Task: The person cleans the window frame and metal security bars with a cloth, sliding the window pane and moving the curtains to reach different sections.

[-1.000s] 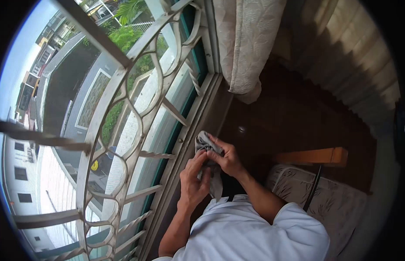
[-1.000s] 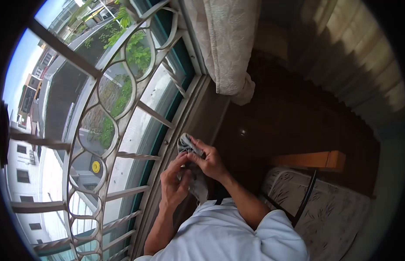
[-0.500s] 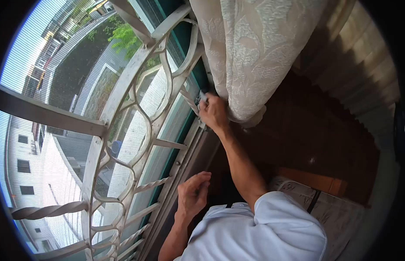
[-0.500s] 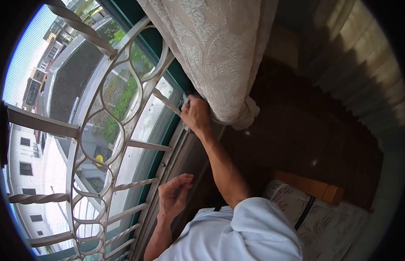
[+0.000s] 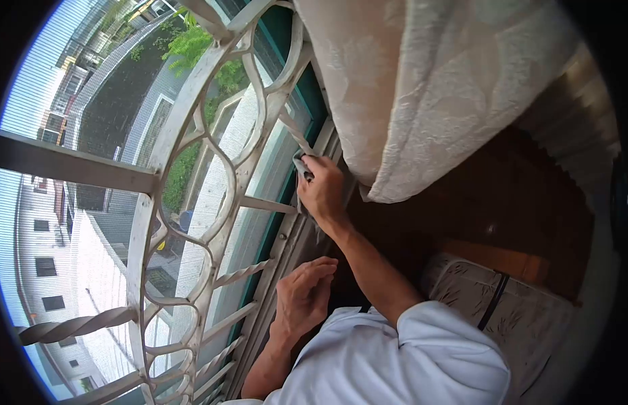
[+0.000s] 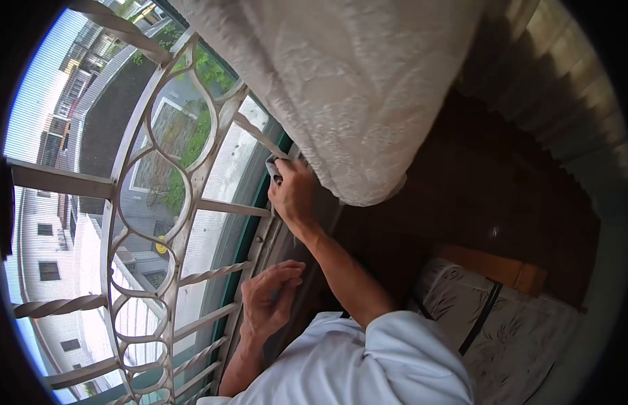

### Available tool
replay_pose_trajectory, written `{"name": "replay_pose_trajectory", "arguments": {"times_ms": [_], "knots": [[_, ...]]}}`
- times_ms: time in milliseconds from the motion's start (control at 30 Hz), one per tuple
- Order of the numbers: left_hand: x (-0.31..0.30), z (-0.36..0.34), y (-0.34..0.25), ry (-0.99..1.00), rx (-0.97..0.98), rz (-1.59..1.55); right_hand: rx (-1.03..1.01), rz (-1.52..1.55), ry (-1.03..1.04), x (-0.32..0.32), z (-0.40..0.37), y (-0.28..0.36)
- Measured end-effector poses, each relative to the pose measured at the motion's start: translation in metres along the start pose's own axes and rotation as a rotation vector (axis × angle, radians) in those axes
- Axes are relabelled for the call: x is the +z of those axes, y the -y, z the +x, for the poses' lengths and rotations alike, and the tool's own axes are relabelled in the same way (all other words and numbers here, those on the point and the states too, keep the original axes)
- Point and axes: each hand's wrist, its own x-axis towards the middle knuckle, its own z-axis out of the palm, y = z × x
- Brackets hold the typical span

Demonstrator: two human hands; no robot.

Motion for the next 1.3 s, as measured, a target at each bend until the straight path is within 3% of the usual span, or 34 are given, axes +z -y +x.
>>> {"name": "replay_pose_trajectory", "arguments": {"times_ms": [67, 167, 200, 300, 400, 467, 533, 733, 833, 900, 933, 1000, 1067, 1167, 1300], "knots": [[-0.004, -0.009, 0.003, -0.043, -0.058, -0.068, 0.017, -0.039, -0.029, 0.006, -0.005, 0.000], [-0.008, -0.009, 0.012, -0.094, -0.085, -0.093, 0.086, 0.198, 0.221, -0.005, -0.024, -0.002], [-0.009, -0.007, 0.012, -0.090, -0.087, -0.093, 0.090, 0.198, 0.220, -0.003, -0.022, -0.002], [-0.014, 0.000, 0.010, -0.073, -0.019, -0.029, -0.073, 0.044, -0.084, 0.009, -0.005, -0.009], [-0.023, -0.009, 0.018, -0.097, 0.018, 0.024, -0.107, -0.054, -0.072, 0.017, -0.008, -0.009], [-0.025, -0.021, 0.026, -0.122, -0.125, -0.045, -0.117, -0.073, -0.027, 0.007, -0.009, -0.005], [-0.022, -0.026, 0.028, -0.102, -0.150, -0.059, -0.119, -0.102, 0.252, -0.011, -0.013, 0.003], [-0.018, -0.013, 0.016, -0.063, -0.074, -0.025, -0.082, -0.265, 0.164, 0.001, -0.001, 0.000], [-0.013, -0.021, 0.023, -0.074, -0.134, -0.034, -0.074, -0.192, 0.324, -0.013, -0.014, -0.001], [-0.009, -0.023, 0.023, -0.069, -0.163, -0.041, -0.189, 0.242, 0.460, -0.022, -0.025, -0.009], [-0.007, -0.023, 0.022, -0.059, -0.137, -0.046, -0.194, 0.242, 0.458, -0.027, -0.023, -0.012], [-0.007, -0.021, 0.022, -0.058, -0.105, -0.045, 0.062, 0.339, 0.062, -0.037, -0.009, -0.016], [-0.007, -0.025, 0.021, -0.081, -0.115, -0.024, -0.012, 0.195, -0.020, -0.040, 0.030, -0.021], [-0.005, -0.032, 0.021, -0.097, -0.162, -0.023, -0.074, 0.043, 0.158, -0.017, 0.068, -0.043], [-0.007, -0.041, 0.019, -0.130, -0.207, -0.004, -0.008, -0.010, 0.180, -0.011, 0.058, -0.048]]}}
